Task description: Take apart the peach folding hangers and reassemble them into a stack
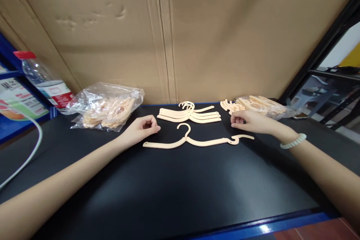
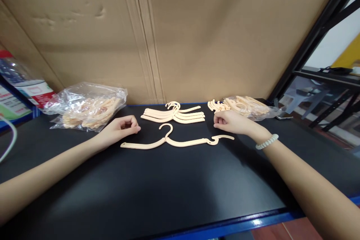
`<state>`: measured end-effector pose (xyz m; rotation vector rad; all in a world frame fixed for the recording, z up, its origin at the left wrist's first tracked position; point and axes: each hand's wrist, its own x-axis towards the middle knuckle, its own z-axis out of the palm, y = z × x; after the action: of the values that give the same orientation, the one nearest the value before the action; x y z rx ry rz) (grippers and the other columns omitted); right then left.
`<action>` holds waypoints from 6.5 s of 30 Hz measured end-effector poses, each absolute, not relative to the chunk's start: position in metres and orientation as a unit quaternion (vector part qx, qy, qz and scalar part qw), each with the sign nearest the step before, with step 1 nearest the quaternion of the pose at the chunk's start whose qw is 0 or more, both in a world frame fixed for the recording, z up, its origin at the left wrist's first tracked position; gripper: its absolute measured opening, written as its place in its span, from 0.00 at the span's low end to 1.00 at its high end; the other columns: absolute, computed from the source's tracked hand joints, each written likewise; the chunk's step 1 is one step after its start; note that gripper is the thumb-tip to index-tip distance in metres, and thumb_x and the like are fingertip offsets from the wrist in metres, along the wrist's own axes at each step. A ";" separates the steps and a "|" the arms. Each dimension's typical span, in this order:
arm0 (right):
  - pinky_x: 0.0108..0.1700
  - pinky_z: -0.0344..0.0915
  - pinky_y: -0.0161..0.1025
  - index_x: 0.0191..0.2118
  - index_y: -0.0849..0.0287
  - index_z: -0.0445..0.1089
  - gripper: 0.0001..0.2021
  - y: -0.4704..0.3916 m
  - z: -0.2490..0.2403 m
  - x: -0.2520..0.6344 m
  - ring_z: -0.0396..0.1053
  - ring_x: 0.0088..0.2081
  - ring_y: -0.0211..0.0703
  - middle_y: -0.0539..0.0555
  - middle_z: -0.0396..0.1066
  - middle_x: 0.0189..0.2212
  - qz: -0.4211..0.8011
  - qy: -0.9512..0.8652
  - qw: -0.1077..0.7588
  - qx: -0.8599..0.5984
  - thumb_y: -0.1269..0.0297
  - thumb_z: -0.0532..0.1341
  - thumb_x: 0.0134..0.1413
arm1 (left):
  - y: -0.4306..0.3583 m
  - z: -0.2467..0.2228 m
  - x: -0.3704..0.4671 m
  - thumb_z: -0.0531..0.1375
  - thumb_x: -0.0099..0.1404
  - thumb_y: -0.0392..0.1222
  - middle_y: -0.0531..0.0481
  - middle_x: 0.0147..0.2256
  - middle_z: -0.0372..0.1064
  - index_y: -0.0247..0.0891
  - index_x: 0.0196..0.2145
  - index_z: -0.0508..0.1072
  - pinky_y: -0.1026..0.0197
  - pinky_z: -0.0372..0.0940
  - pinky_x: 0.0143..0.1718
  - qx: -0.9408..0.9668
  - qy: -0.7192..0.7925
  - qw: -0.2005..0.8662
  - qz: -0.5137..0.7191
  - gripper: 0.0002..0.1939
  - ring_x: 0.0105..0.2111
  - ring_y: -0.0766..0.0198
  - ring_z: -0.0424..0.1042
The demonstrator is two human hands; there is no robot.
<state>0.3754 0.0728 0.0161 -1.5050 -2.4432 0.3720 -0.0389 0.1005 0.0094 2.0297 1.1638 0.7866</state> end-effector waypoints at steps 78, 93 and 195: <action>0.34 0.67 0.35 0.34 0.59 0.77 0.13 0.064 0.017 0.333 0.72 0.32 0.42 0.55 0.76 0.29 0.394 -0.510 0.631 -0.433 0.59 0.70 0.41 | 0.080 0.004 -0.023 0.52 0.69 0.48 0.46 0.41 0.72 0.39 0.47 0.67 0.57 0.71 0.42 0.795 0.406 0.168 0.417 0.14 0.36 0.60 0.75; 0.37 0.67 0.35 0.38 0.54 0.65 0.23 0.054 0.011 0.315 0.72 0.32 0.39 0.50 0.76 0.30 0.538 -0.450 0.576 -0.420 0.63 0.76 0.37 | 0.085 -0.002 -0.025 0.54 0.68 0.44 0.48 0.38 0.72 0.39 0.41 0.70 0.55 0.67 0.43 0.822 0.387 0.147 0.391 0.08 0.39 0.57 0.73; 0.41 0.76 0.33 0.29 0.61 0.67 0.11 0.047 0.016 0.310 0.78 0.40 0.47 0.59 0.77 0.36 0.623 -0.460 0.449 -0.445 0.64 0.70 0.54 | 0.078 0.002 -0.021 0.56 0.68 0.42 0.50 0.37 0.73 0.39 0.39 0.73 0.60 0.68 0.40 0.843 0.365 0.133 0.372 0.08 0.37 0.61 0.74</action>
<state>0.3100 0.0473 0.0159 -1.1005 -1.1380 1.5420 -0.0210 0.0782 0.0019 2.4452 1.0593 1.0798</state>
